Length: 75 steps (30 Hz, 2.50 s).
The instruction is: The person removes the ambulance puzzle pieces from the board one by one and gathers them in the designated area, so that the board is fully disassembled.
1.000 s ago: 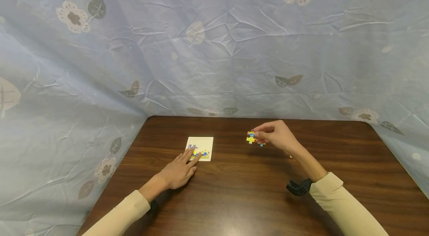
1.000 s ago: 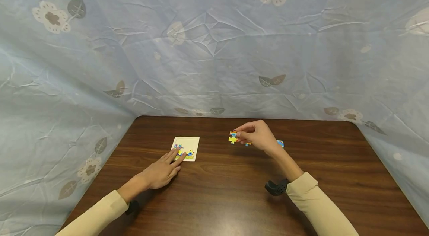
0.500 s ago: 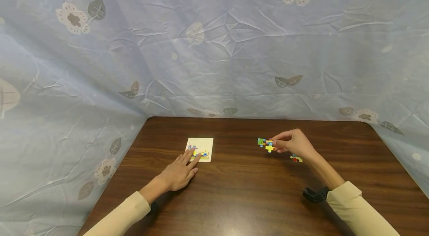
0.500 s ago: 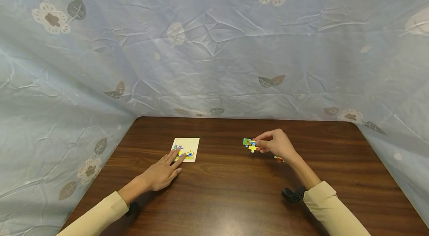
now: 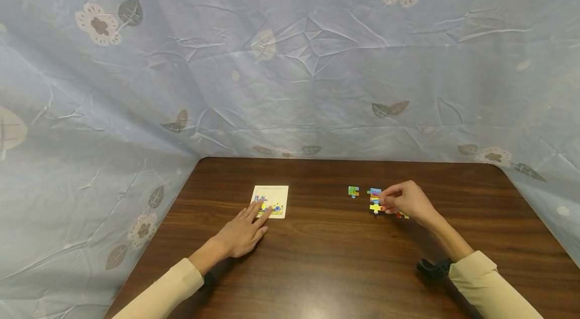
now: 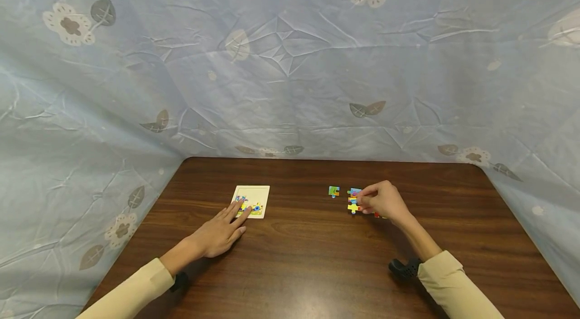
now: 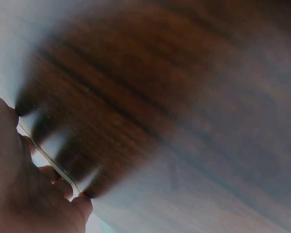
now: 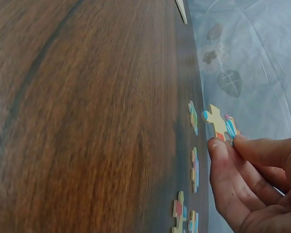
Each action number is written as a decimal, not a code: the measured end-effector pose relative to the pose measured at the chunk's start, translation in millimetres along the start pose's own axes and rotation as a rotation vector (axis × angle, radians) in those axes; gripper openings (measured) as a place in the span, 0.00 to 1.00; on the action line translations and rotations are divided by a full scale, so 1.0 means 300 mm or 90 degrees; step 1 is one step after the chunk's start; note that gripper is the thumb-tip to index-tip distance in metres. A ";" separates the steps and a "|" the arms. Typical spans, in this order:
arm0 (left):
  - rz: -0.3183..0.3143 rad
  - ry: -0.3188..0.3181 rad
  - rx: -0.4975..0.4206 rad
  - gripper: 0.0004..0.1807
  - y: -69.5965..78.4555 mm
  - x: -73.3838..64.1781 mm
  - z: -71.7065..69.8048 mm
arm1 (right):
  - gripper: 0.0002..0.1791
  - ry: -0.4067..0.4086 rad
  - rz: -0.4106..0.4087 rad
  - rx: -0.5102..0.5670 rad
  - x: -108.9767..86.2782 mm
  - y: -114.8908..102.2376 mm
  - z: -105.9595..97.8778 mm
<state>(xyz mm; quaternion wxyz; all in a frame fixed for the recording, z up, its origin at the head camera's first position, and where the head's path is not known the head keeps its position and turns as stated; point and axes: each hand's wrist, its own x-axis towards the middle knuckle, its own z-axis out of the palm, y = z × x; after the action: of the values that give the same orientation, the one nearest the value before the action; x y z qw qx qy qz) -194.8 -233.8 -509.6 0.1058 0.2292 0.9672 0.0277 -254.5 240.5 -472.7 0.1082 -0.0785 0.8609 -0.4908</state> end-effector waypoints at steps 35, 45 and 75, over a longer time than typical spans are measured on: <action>0.005 0.009 -0.007 0.35 -0.002 -0.006 0.004 | 0.09 0.005 -0.002 -0.218 0.044 0.013 0.023; 0.003 0.007 -0.004 0.35 -0.003 -0.003 0.006 | 0.11 0.004 0.004 -0.276 0.055 0.009 0.028; -0.006 0.000 0.003 0.35 -0.004 -0.008 0.015 | 0.11 0.000 -0.007 -0.271 0.054 0.012 0.039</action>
<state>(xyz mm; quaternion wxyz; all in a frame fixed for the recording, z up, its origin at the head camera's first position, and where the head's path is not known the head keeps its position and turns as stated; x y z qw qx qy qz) -192.3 -236.0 -513.7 0.1050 0.2248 0.9684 0.0246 -267.0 228.6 -483.4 0.0865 -0.1040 0.9448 -0.2985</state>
